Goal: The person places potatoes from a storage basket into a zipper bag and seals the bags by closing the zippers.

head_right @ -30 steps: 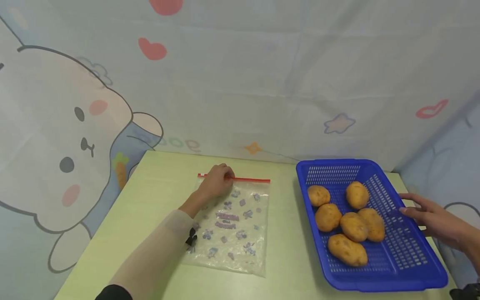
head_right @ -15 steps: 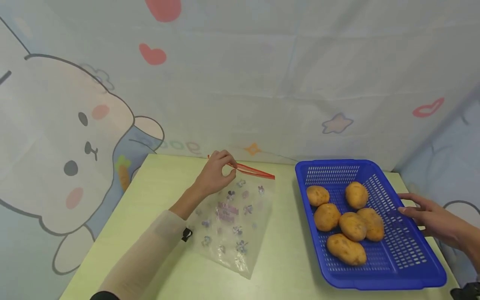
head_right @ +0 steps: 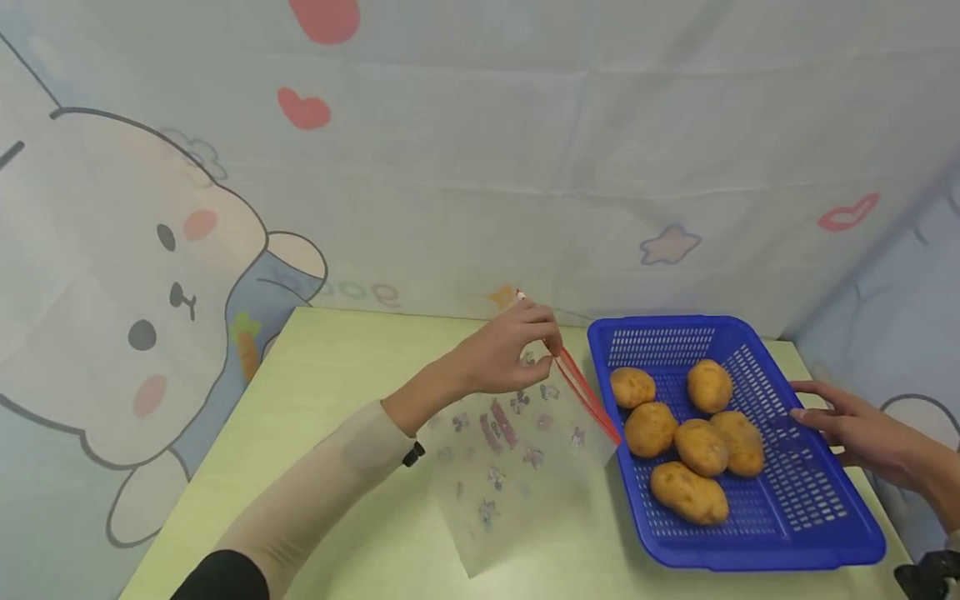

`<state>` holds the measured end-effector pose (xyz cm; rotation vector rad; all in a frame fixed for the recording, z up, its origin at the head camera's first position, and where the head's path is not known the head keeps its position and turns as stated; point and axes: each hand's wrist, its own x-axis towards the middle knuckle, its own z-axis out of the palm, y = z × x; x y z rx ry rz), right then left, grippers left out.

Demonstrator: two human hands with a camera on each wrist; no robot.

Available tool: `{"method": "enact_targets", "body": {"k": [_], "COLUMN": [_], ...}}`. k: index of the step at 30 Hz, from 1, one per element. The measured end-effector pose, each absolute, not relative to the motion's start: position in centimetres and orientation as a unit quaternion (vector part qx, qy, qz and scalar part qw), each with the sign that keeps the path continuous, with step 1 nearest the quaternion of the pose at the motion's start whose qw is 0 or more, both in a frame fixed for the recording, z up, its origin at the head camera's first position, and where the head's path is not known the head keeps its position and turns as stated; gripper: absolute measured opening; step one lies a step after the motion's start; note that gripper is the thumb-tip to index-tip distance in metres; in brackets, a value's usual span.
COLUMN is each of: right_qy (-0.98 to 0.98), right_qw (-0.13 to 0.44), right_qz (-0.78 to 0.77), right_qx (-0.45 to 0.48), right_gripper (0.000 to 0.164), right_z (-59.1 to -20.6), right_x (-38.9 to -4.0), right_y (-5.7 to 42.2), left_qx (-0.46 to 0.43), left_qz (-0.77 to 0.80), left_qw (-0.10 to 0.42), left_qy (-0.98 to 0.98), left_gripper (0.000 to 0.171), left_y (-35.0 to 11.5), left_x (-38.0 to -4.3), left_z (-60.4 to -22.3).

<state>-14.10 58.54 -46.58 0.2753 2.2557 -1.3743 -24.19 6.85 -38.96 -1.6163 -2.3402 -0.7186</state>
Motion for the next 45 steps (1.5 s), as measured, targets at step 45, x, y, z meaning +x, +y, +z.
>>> {"method": "enact_targets", "body": {"k": [45], "right_qy": [0.881], "right_qw": [0.097], "right_qz": [-0.432], "right_qx": [-0.169], "right_gripper": [0.046], "right_z": [-38.4], "right_x": [-14.4], "right_y": [43.0], "left_qx": [-0.617], "left_qz": [-0.137], "left_qw": [0.109], "left_qy": [-0.767], "left_gripper": [0.015], "left_y": [14.0], "left_x": [-21.9], "left_z": [-41.5]}}
